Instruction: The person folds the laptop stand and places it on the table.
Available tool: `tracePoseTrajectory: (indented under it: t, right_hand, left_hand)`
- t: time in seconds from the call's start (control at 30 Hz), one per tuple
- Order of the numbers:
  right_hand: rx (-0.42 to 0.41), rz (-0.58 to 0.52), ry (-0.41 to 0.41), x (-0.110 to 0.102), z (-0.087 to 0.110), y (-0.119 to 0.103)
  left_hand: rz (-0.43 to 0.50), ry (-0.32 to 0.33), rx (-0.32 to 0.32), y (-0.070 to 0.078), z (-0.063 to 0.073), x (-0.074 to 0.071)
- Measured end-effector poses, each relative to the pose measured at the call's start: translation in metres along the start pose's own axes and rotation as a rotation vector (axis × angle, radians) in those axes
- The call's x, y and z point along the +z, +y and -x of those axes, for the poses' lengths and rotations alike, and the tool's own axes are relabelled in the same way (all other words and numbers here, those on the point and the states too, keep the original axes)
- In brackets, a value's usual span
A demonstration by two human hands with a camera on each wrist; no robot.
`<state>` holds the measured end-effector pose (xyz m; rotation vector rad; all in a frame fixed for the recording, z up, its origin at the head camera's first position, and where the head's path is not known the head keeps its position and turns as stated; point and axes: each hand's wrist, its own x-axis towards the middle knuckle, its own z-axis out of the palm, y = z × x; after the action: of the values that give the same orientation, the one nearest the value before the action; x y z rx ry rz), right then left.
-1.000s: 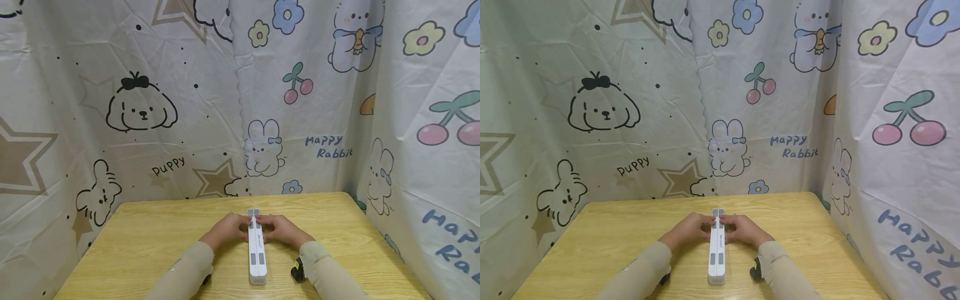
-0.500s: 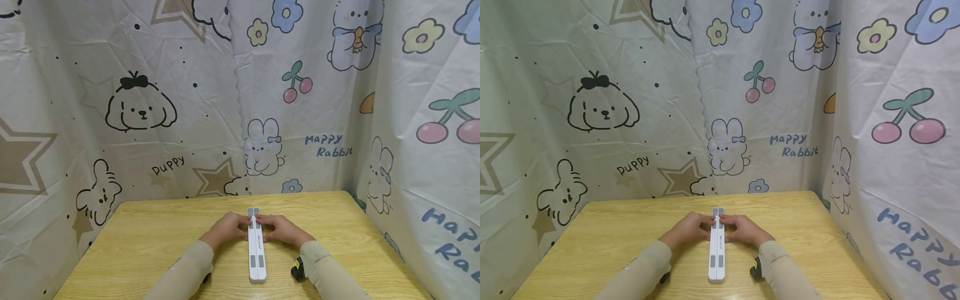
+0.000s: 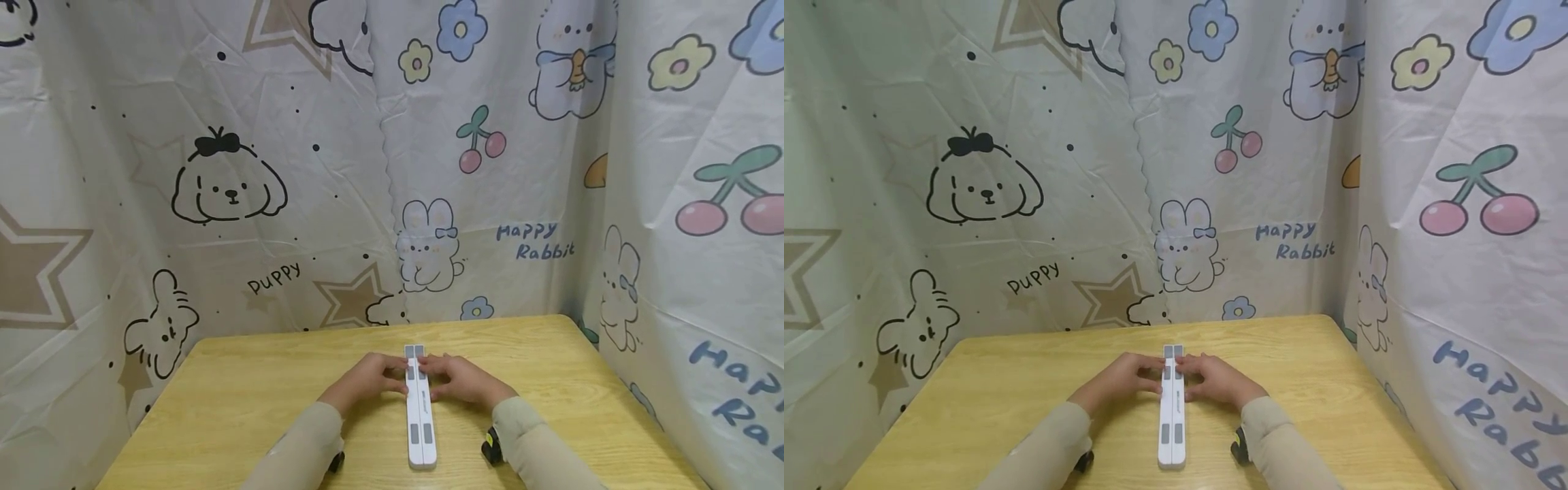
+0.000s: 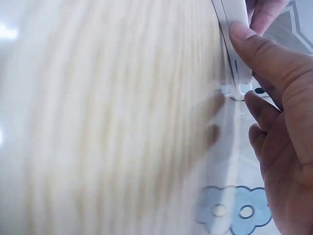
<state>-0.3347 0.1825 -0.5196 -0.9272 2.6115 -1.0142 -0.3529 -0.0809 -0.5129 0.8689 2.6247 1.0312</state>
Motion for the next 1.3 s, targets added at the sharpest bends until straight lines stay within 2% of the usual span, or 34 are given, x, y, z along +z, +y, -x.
tracePoseTrajectory:
  t: [0.07,0.3,0.5,0.63,0.77,0.93,1.3]
  right_hand:
    - [-0.019,0.036,-0.003,0.000,0.001,-0.003]
    - [-0.010,0.142,0.013,0.002,0.007,-0.012]
    - [-0.055,0.400,0.129,0.001,0.013,-0.028]
    - [-0.090,0.491,0.215,0.000,0.021,-0.041]
    - [-0.124,0.532,0.289,-0.001,0.031,-0.054]
    - [-0.167,0.526,0.379,-0.002,0.047,-0.066]
    - [-0.243,0.540,0.521,-0.012,0.083,-0.061]
  left_hand:
    - [-0.002,0.006,-0.014,0.002,0.003,-0.001]
    - [-0.161,0.025,-0.058,0.021,0.018,-0.003]
    - [-0.262,0.073,-0.026,0.037,0.030,-0.003]
    - [-0.335,0.104,-0.008,0.047,0.038,-0.004]
    - [-0.413,0.138,0.016,0.056,0.050,-0.005]
    - [-0.459,0.194,0.056,0.064,0.069,-0.007]
    - [-0.492,0.236,0.062,0.067,0.109,-0.018]
